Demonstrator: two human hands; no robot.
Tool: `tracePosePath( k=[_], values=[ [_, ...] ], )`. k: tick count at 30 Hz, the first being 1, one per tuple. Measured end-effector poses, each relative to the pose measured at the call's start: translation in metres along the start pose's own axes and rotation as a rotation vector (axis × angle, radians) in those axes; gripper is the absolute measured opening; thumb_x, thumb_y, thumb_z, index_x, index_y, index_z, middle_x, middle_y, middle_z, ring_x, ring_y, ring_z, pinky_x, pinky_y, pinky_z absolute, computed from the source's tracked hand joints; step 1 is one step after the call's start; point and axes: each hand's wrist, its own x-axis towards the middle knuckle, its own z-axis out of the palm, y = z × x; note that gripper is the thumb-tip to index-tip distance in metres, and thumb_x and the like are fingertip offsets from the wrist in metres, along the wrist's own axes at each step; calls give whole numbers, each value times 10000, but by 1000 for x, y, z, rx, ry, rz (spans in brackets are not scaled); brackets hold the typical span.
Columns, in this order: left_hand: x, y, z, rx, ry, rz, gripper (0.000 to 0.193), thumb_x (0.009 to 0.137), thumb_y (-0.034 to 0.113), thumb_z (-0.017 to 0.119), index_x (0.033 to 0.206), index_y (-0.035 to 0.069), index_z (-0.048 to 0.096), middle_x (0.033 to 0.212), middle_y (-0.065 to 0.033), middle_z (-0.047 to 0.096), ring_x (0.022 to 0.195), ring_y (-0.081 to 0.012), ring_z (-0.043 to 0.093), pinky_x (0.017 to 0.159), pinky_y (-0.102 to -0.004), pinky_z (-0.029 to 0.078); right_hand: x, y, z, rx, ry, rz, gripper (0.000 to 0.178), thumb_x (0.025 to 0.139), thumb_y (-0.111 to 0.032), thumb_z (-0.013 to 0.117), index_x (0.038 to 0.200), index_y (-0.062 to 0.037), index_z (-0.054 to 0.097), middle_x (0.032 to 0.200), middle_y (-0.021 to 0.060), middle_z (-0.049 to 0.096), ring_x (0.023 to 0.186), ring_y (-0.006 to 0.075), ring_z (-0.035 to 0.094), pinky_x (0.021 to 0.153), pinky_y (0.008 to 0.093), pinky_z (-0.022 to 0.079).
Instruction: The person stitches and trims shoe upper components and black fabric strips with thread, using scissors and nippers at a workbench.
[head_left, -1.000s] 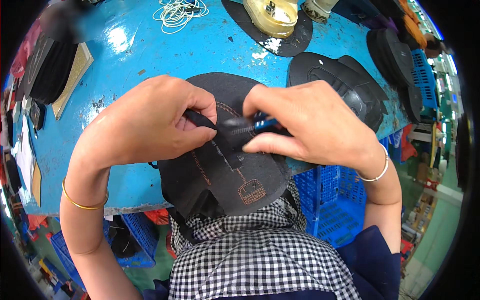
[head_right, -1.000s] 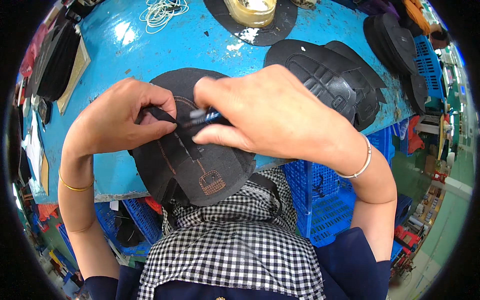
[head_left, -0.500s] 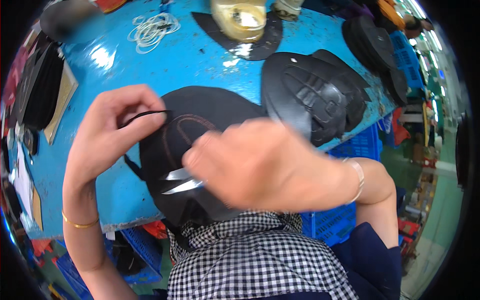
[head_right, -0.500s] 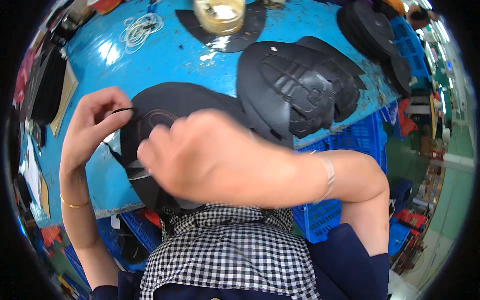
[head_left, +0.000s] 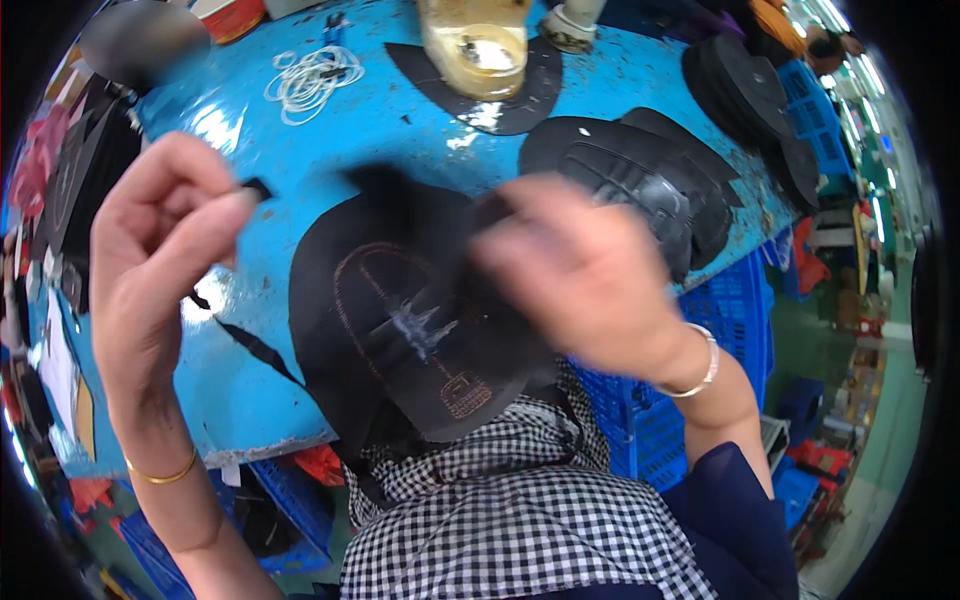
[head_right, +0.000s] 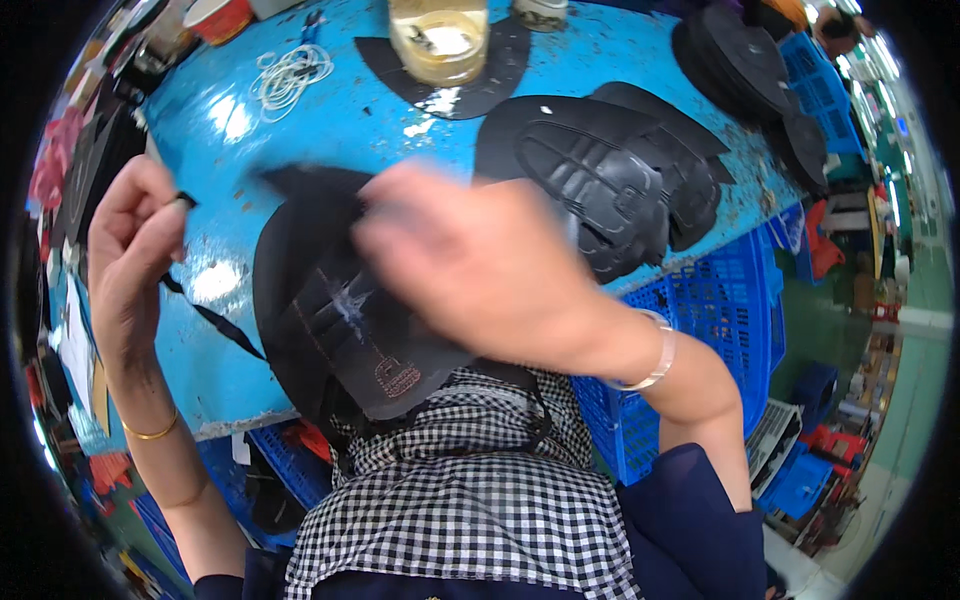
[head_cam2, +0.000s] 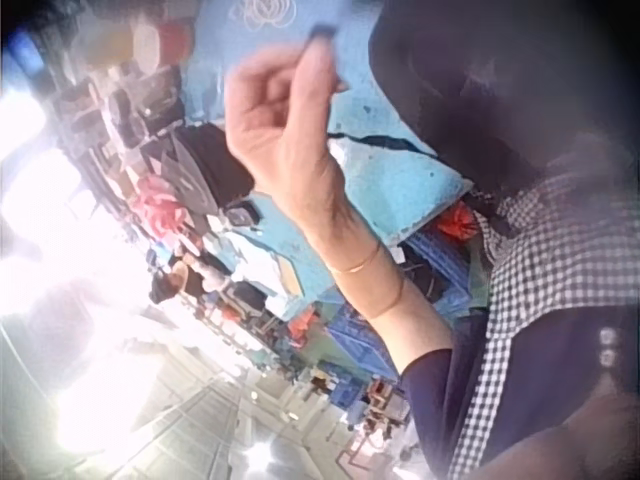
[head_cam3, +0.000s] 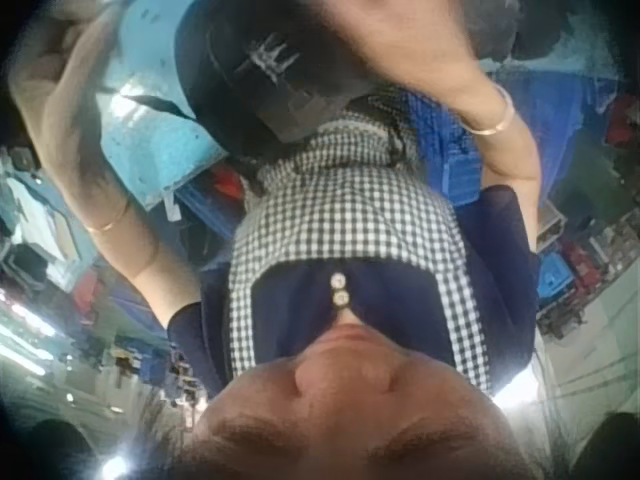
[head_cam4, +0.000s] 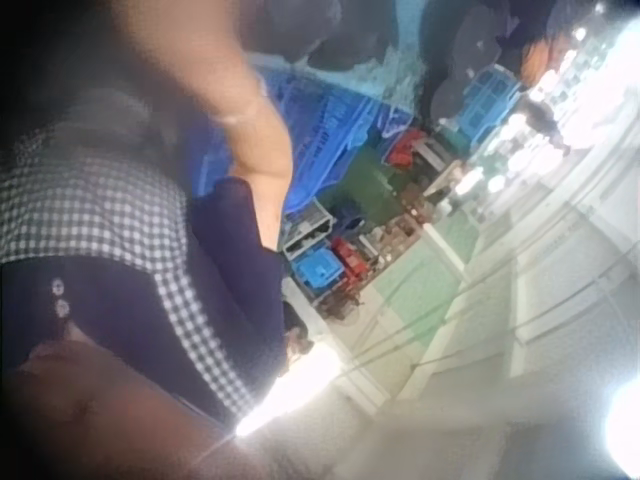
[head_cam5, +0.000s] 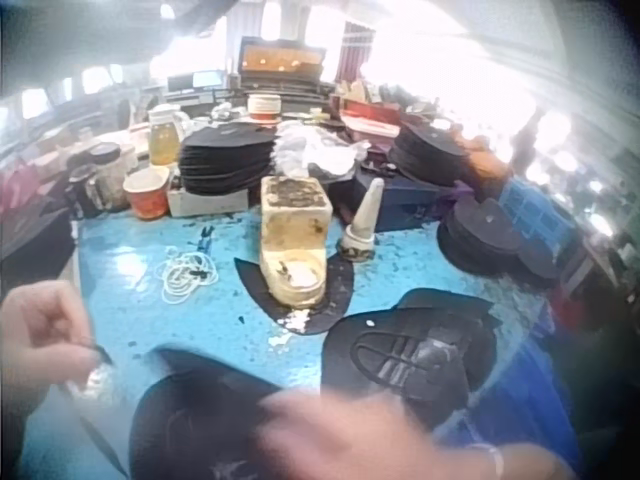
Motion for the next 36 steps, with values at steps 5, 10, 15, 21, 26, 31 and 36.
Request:
tracePosePath(
  k=[5,10,15,21,26,31,36],
  values=[
    [14,13,31,83,-463,-296,112,767,33,830,815,21,729,787,10,675,720,-43,608,613,-188,467,-65,77,-72,537,740,561,333,1064,-229,546,1273,18,626,1158,86,662,1014,131,629,811,304,520],
    [19,-11,50,265,-717,-88,115,774,103,824,852,40,767,778,-40,735,713,-115,665,641,-262,514,-93,113,-117,317,626,624,246,1096,-214,486,1255,-49,575,824,-29,525,522,4,336,459,187,248],
    [16,-19,60,406,-722,-59,124,771,126,815,860,52,772,787,-71,737,703,-189,678,678,-308,529,-76,85,-89,302,353,545,264,1094,-184,475,1321,-50,488,818,-30,503,574,-12,344,473,161,251],
    [13,-8,61,657,-639,-27,174,757,166,823,848,46,736,729,-94,688,643,-236,637,614,-344,487,-10,27,-28,47,-402,-177,169,835,-58,725,976,-82,636,837,64,679,733,264,691,664,354,552],
    [19,-17,44,540,-625,-53,197,773,188,815,853,36,720,722,-113,670,615,-265,597,585,-356,456,11,19,-6,-242,-589,-387,186,830,-104,725,928,-105,566,721,58,618,684,294,656,526,422,480],
    [19,-20,48,596,-607,6,180,802,191,784,872,37,724,731,-113,678,623,-270,603,590,-351,462,22,29,-9,-32,-705,-394,200,814,-105,724,935,-120,566,667,52,606,647,300,654,495,407,471],
    [20,-20,46,617,-598,2,141,812,166,749,883,47,724,757,-116,686,641,-271,606,596,-358,464,26,19,6,-306,-567,-397,232,815,-139,725,982,-112,565,684,65,618,661,292,664,498,408,477]
  ],
)
